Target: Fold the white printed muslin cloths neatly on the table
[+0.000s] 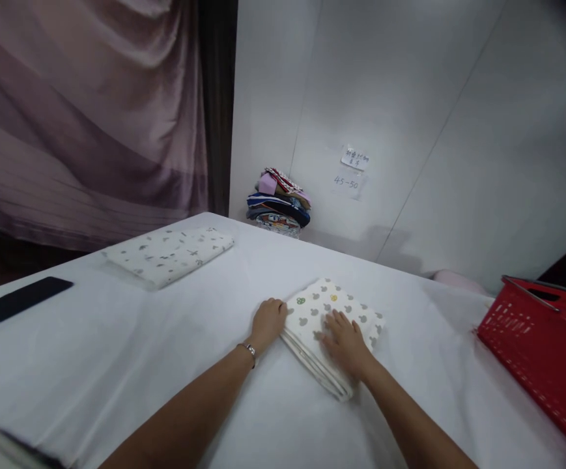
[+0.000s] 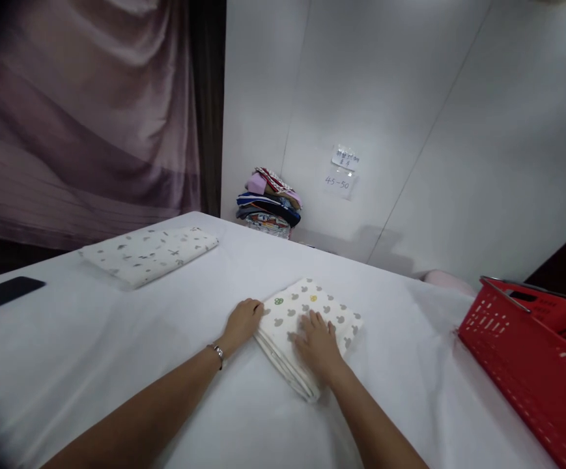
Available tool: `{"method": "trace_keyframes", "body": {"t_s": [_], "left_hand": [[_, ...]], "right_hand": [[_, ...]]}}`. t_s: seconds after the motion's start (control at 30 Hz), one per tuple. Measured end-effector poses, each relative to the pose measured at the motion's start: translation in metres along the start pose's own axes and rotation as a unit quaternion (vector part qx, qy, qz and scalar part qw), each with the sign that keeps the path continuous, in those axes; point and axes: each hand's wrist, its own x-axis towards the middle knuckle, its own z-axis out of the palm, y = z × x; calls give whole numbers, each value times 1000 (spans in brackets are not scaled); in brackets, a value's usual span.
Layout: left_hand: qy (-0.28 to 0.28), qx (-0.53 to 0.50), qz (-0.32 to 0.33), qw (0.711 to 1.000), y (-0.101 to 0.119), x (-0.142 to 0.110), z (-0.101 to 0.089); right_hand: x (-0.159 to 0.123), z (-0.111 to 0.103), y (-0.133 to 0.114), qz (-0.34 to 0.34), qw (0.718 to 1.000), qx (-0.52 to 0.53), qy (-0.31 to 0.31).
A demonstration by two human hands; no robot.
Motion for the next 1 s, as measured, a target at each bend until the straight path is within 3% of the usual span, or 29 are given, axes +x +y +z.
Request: {"method": "trace_keyframes", "body": {"t_s": [0.13,0.3,0.43,0.6,0.77,0.87,1.0], "left_hand": [[3,-10,0,1000,-2,-1,1],[-12,-1,3,1000,-2,1,-1],[-27,17,0,999,-1,2,-3],[-76,14,-28,997,-1,4,-10],[-149,-27,-51,987,-2,6,-21],[-196,-62,-48,977,-1,0,-26],[-214,-47,-39,975,3,-11,-29]], "right_hand": [[44,-11,-7,26,997,-13,67],[83,12,0,58,994,-58,72],[86,24,5,54,994,-62,73],[91,13,9,63,996,-45,37],[101,7,24,100,989,-79,72],[103,3,28,70,993,-83,56],[100,-4,14,36,998,-42,27]]}}
